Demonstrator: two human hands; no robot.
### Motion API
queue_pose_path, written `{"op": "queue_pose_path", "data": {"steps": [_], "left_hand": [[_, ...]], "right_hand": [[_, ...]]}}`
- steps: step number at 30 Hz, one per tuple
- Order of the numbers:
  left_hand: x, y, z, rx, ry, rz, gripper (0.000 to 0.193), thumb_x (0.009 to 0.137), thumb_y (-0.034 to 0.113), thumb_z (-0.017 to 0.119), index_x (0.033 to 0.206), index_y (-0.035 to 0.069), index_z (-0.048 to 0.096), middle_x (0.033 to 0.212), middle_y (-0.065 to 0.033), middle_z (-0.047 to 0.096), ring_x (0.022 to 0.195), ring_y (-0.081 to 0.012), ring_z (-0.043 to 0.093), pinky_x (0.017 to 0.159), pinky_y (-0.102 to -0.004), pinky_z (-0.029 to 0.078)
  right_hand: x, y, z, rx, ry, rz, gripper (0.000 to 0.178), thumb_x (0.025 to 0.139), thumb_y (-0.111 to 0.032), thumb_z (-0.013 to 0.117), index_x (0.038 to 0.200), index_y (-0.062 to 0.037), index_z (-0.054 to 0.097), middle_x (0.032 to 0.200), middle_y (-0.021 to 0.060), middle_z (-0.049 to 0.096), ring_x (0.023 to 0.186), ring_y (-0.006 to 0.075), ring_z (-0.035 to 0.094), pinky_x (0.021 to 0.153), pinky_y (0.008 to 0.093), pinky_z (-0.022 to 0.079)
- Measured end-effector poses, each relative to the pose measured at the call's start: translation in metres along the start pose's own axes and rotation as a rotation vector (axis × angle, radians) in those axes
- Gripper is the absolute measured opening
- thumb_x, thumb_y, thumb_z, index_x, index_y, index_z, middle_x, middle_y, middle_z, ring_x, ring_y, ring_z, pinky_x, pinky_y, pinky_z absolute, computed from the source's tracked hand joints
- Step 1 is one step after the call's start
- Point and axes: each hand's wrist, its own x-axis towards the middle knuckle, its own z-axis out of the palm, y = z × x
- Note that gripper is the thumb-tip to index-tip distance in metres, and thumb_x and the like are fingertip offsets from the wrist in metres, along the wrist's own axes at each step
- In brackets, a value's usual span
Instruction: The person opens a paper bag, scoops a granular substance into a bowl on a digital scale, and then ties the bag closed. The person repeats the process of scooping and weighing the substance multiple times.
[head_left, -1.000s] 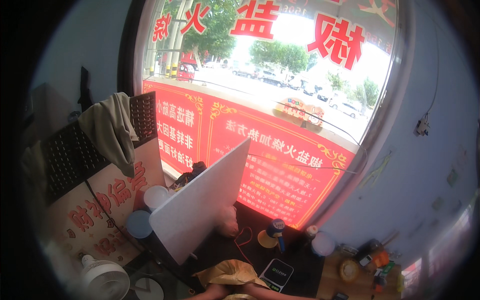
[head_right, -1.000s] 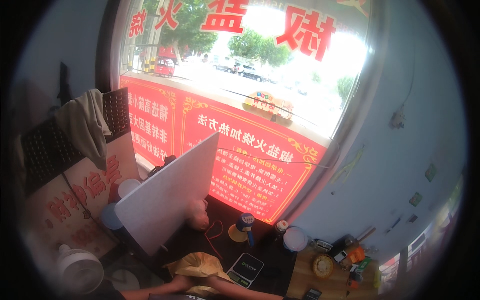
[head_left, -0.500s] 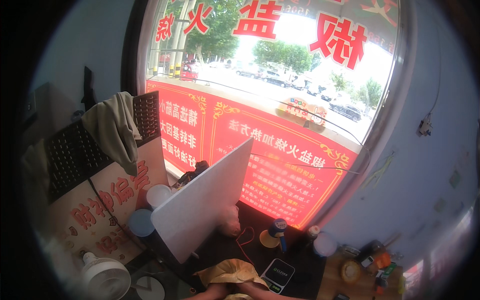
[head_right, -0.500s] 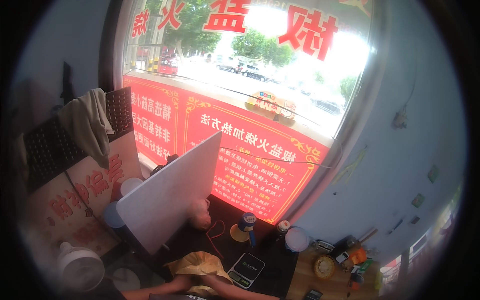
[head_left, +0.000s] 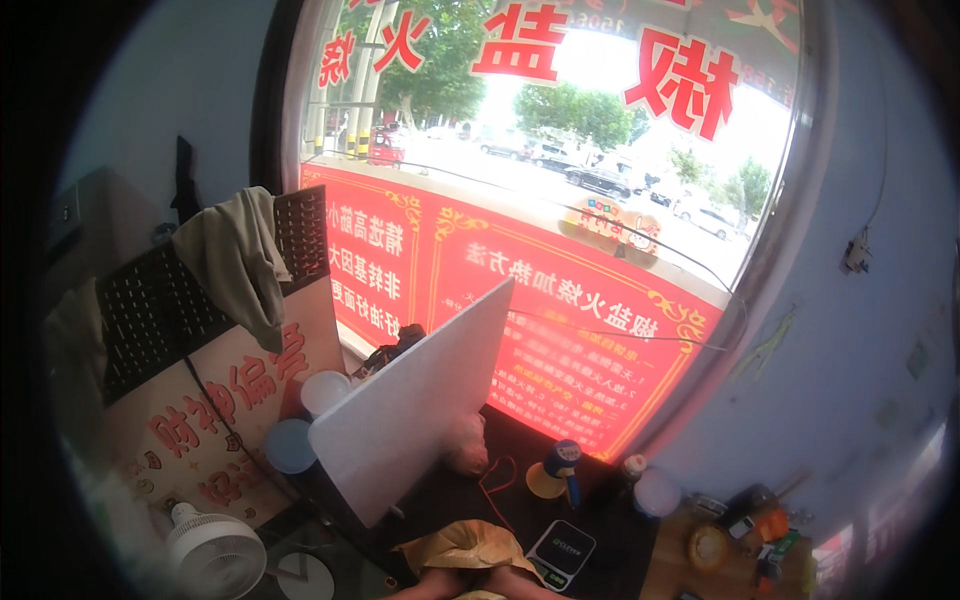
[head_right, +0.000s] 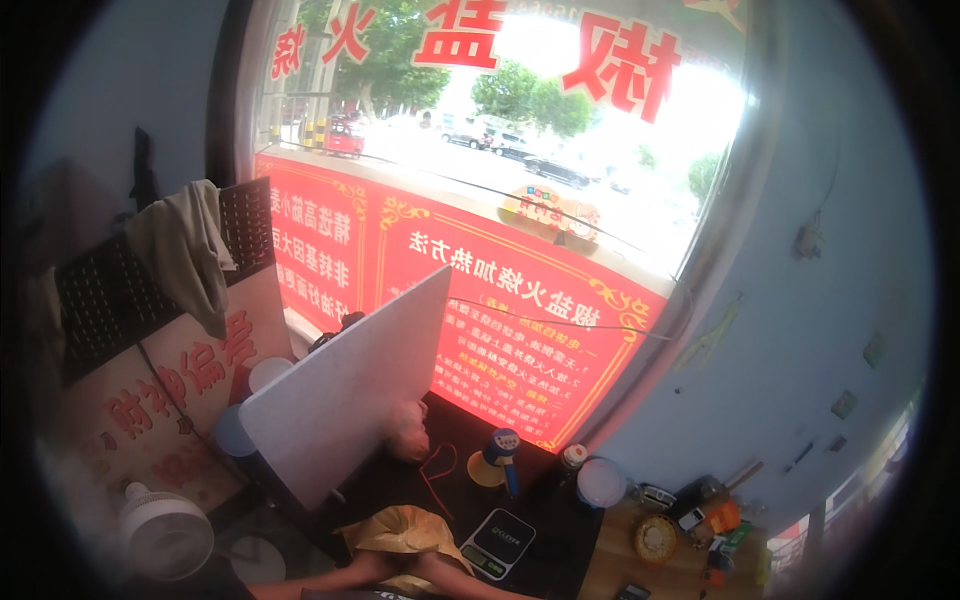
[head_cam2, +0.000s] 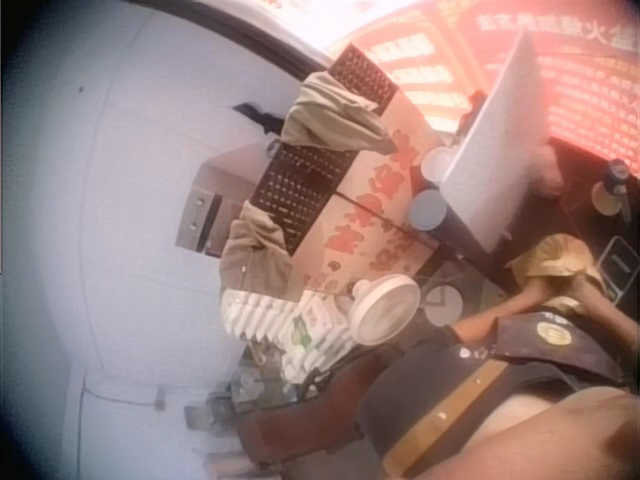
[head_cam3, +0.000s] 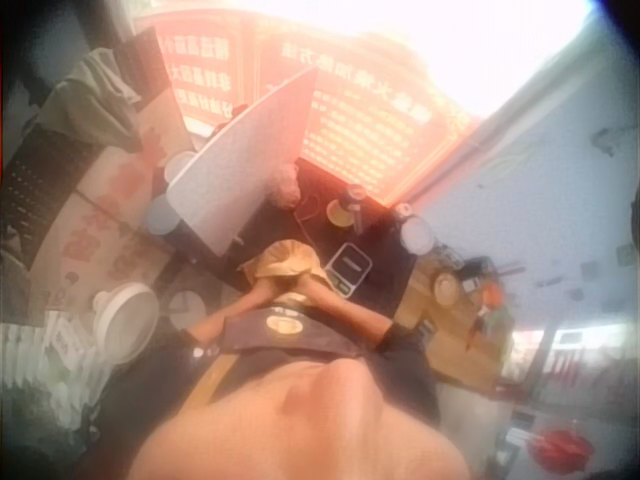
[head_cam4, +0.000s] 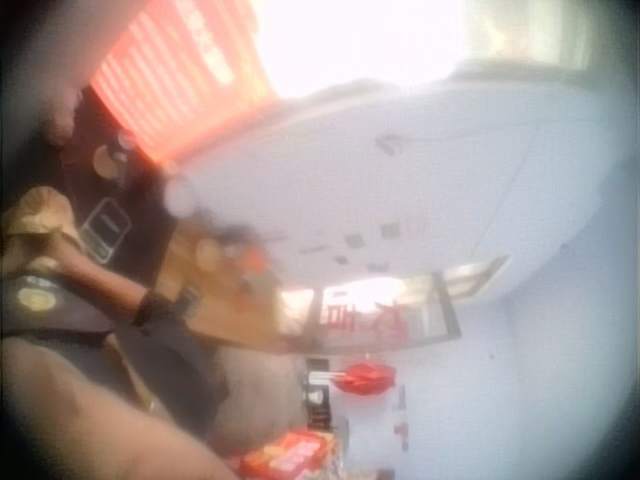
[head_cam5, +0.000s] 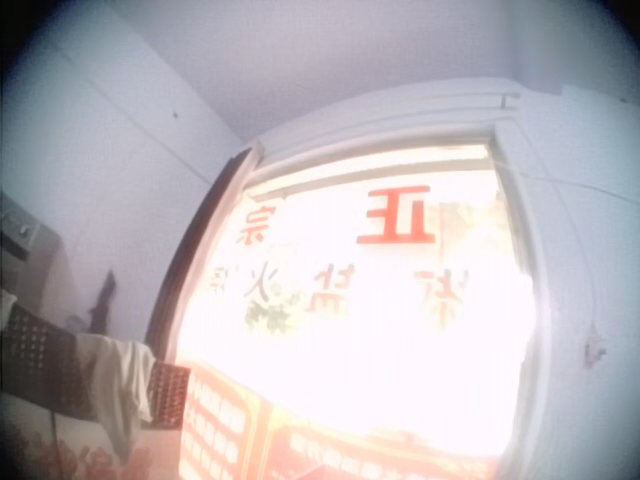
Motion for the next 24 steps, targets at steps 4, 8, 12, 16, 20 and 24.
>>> {"op": "queue_pose_path", "data": {"steps": [4,8,12,16,20,24], "left_hand": [[0.0,-0.01,0.012,-0.142,0.054,-0.016,0.042,0.099,0.025,0.075,0.136,0.005,0.069,0.134,-0.0178,0.072,0.126,-0.0321,0.069,0.108,-0.0428,0.053],[-0.004,-0.05,0.025,0.142,0.068,0.068,0.04,0.099,0.024,0.075,0.133,0.004,0.07,0.132,-0.0182,0.074,0.125,-0.0312,0.07,0.107,-0.0422,0.054],[-0.004,-0.079,0.023,0.534,-0.106,0.148,0.037,0.101,0.025,0.07,0.131,0.003,0.072,0.132,-0.0173,0.075,0.127,-0.0293,0.07,0.107,-0.0414,0.054],[-0.002,-0.06,0.018,0.274,-0.067,0.082,0.038,0.102,0.026,0.07,0.132,0.003,0.072,0.133,-0.0173,0.074,0.127,-0.0294,0.07,0.108,-0.0415,0.054],[0.0,-0.03,0.006,0.159,-0.056,0.058,0.038,0.102,0.026,0.069,0.133,0.004,0.071,0.134,-0.0173,0.074,0.128,-0.0296,0.069,0.108,-0.0415,0.054],[0.0,-0.019,0.001,0.127,-0.068,0.049,0.039,0.103,0.027,0.068,0.134,0.004,0.07,0.135,-0.0173,0.074,0.129,-0.0298,0.069,0.108,-0.0415,0.053]], "right_hand": [[-0.001,0.001,0.0,-0.004,-0.001,-0.002,0.042,0.112,-0.028,0.062,0.144,-0.0014,0.059,0.126,0.0115,0.07,0.109,0.0164,0.068,0.092,0.0297,0.054],[0.001,0.0,-0.001,-0.01,0.002,-0.008,0.042,0.112,-0.028,0.062,0.144,-0.0013,0.059,0.125,0.0114,0.071,0.108,0.0161,0.068,0.091,0.0295,0.054],[0.002,-0.001,0.001,-0.013,0.002,-0.013,0.043,0.112,-0.029,0.062,0.144,-0.0012,0.059,0.125,0.0113,0.071,0.107,0.0158,0.069,0.09,0.0293,0.054],[0.005,-0.004,0.001,-0.014,0.003,-0.016,0.043,0.112,-0.029,0.062,0.144,-0.0011,0.059,0.124,0.0111,0.071,0.106,0.0155,0.069,0.09,0.0292,0.054],[0.009,-0.007,-0.002,-0.016,0.009,-0.01,0.043,0.112,-0.029,0.062,0.144,-0.001,0.058,0.123,0.011,0.071,0.105,0.0152,0.069,0.089,0.029,0.054],[0.007,-0.007,-0.004,-0.02,0.014,0.001,0.043,0.112,-0.03,0.062,0.144,-0.001,0.058,0.123,0.0109,0.071,0.105,0.0149,0.069,0.088,0.0289,0.055]]}}
